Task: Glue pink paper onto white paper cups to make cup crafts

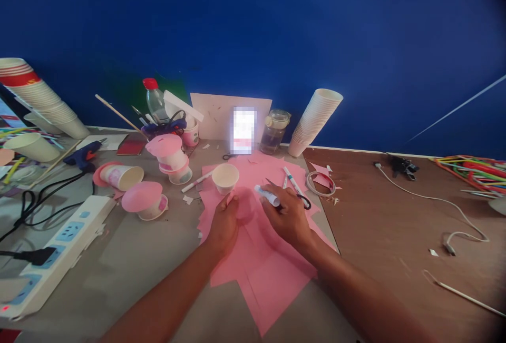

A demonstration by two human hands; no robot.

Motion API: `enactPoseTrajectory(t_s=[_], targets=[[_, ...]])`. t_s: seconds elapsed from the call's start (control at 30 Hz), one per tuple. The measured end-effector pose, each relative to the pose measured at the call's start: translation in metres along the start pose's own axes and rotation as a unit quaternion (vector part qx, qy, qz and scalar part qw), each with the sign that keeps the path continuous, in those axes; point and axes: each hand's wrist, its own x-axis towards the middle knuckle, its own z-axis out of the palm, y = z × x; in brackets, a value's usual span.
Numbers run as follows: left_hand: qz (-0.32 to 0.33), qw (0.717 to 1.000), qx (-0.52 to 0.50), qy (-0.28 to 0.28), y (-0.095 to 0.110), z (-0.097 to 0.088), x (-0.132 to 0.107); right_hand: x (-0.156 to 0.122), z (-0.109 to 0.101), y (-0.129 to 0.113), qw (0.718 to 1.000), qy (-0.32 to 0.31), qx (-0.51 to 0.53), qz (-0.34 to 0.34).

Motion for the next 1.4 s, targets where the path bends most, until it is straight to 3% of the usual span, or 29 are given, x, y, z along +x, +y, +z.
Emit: enactPoseTrajectory(t_s=[0.13, 0.27, 0.47, 0.63, 0.8, 0.93, 1.1, 1.27, 1.4], targets=[[-0.007, 0.999, 0.014, -0.036, 0.002, 0.002, -0.002, -0.001, 0.003, -0.009, 0.998, -0.026, 0.049, -0.020], [-0.012, 0.998, 0.005, -0.059, 0.005, 0.006, -0.005, -0.001, 0.013, -0.009, 0.998, -0.052, 0.031, -0.025], [-0.002, 1.000, -0.018, -0.023, 0.002, 0.004, -0.001, -0.002, 0.012, 0.001, 0.998, -0.050, -0.022, -0.010], [-0.019, 1.000, -0.004, 0.012, 0.000, 0.000, 0.001, 0.001, 0.001, -0.003, 0.998, -0.023, 0.046, 0.031], [-0.023, 0.999, -0.016, -0.043, 0.003, 0.005, -0.003, 0.001, 0.006, -0.011, 0.993, -0.053, 0.105, 0.020], [-0.023, 0.997, -0.009, -0.077, 0.004, 0.007, -0.006, 0.000, 0.012, -0.008, 0.997, -0.054, 0.059, 0.002], [-0.022, 0.999, -0.014, -0.045, 0.001, 0.003, -0.003, 0.001, 0.006, -0.001, 0.999, -0.033, -0.010, -0.003], [-0.027, 0.998, -0.037, -0.033, 0.001, 0.002, 0.000, 0.002, 0.001, -0.009, 0.997, -0.030, 0.076, 0.008], [-0.015, 0.997, -0.022, -0.068, 0.003, 0.005, -0.001, 0.001, 0.006, -0.016, 0.991, -0.070, 0.114, -0.003]])
